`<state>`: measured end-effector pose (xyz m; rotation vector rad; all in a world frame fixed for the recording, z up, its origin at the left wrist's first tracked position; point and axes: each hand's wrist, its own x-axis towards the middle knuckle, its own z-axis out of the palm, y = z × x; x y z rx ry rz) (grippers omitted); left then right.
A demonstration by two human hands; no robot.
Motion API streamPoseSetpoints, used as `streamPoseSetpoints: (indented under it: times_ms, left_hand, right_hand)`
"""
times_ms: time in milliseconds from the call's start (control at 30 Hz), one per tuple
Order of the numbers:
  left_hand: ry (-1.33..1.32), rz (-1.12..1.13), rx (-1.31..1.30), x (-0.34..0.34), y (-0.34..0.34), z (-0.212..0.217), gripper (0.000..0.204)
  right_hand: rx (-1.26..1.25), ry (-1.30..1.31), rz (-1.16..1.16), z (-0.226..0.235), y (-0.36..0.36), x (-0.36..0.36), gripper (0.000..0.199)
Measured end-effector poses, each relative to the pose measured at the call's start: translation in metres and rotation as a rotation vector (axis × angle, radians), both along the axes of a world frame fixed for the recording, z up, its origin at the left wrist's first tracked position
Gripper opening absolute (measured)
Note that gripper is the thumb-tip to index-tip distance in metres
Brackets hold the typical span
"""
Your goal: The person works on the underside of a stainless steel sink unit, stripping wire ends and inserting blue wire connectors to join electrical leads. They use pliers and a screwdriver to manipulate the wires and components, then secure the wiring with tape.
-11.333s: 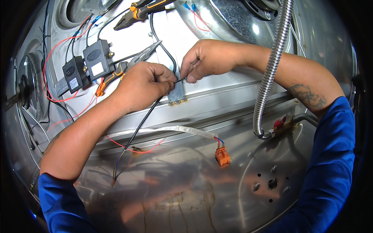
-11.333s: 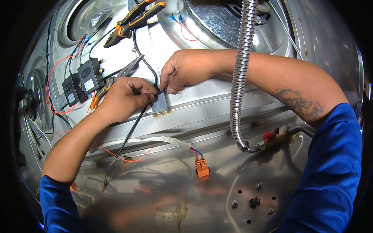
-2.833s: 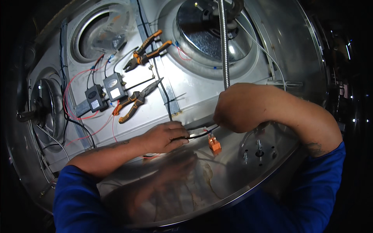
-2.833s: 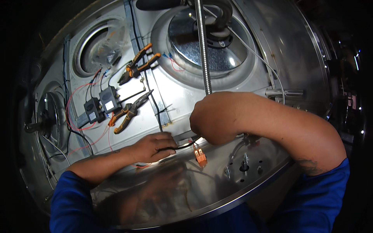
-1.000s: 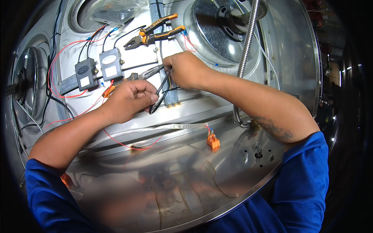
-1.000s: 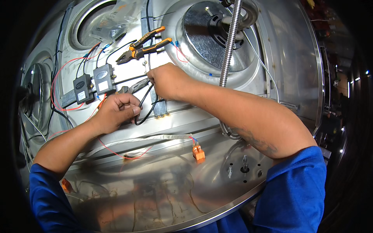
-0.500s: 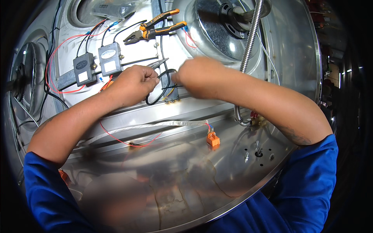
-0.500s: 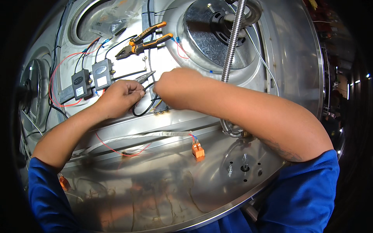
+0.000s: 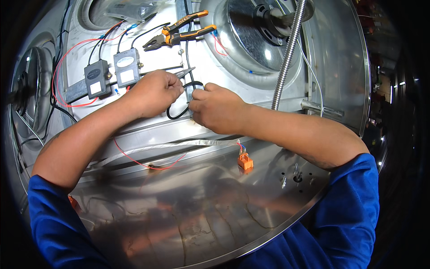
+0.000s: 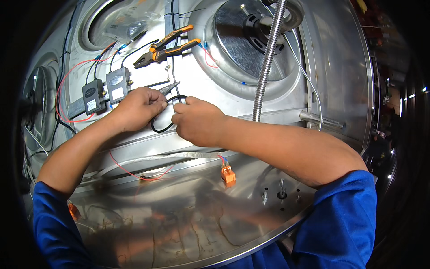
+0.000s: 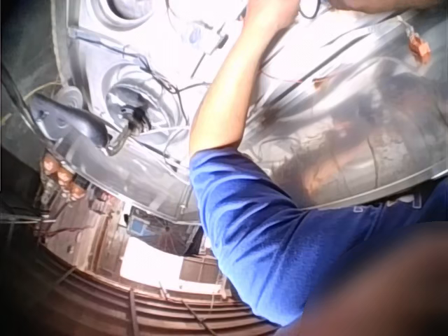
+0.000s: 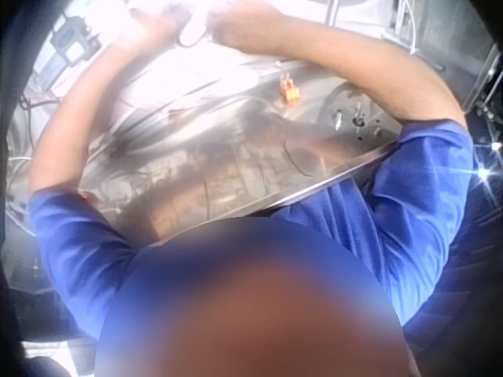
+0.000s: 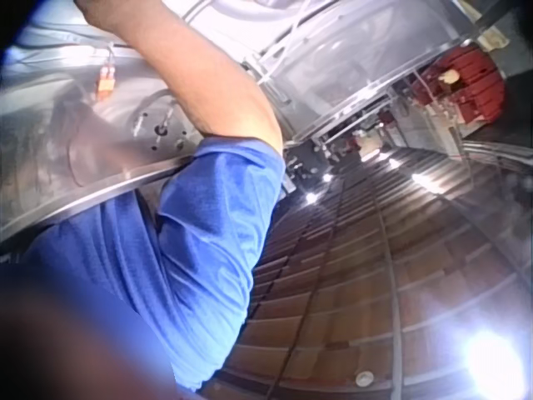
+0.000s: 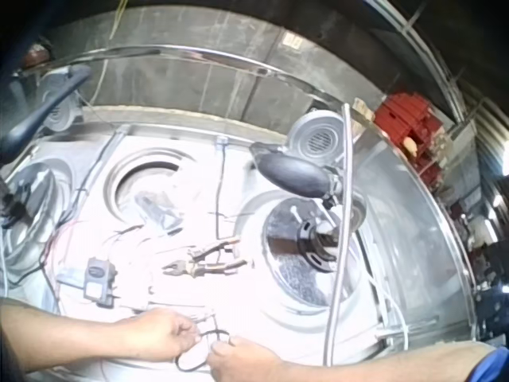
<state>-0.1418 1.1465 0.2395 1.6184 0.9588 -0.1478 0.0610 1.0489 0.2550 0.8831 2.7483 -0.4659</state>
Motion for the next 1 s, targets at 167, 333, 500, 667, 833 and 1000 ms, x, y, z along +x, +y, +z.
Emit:
streamPoseSetpoints:
  times_ms: [167, 333, 500, 667, 833, 1000]
  left_hand:
    - [-0.088, 0.072, 0.046, 0.01, -0.002, -0.012, 0.033]
    - [-0.183, 0.071, -0.109, 0.012, -0.011, -0.024, 0.024]
    - [-0.08, -0.092, 0.024, -0.006, -0.008, -0.017, 0.023]
    - [-0.294, 0.019, 0.142, 0.019, -0.012, -0.019, 0.032]
    - [-0.617, -0.422, 0.797, 0.023, -0.036, -0.005, 0.034]
    - [-0.769, -0.596, 0.534, 0.036, -0.073, 0.001, 0.03]
  right_hand:
    - [-0.66, 0.101, -0.252, 0.006, -0.013, -0.01, 0.003]
    - [-0.922, 0.377, -0.462, 0.031, -0.013, 0.004, 0.006]
    - [-1.028, 0.344, -0.622, 0.069, -0.011, 0.026, 0.01]
    - [-1.233, 0.371, -0.672, 0.108, -0.013, 0.034, 0.014]
    - [-1.222, 0.355, -0.911, 0.127, -0.018, 0.061, 0.011]
    - [-1.079, 0.352, -0.677, 0.114, -0.031, 0.073, 0.016]
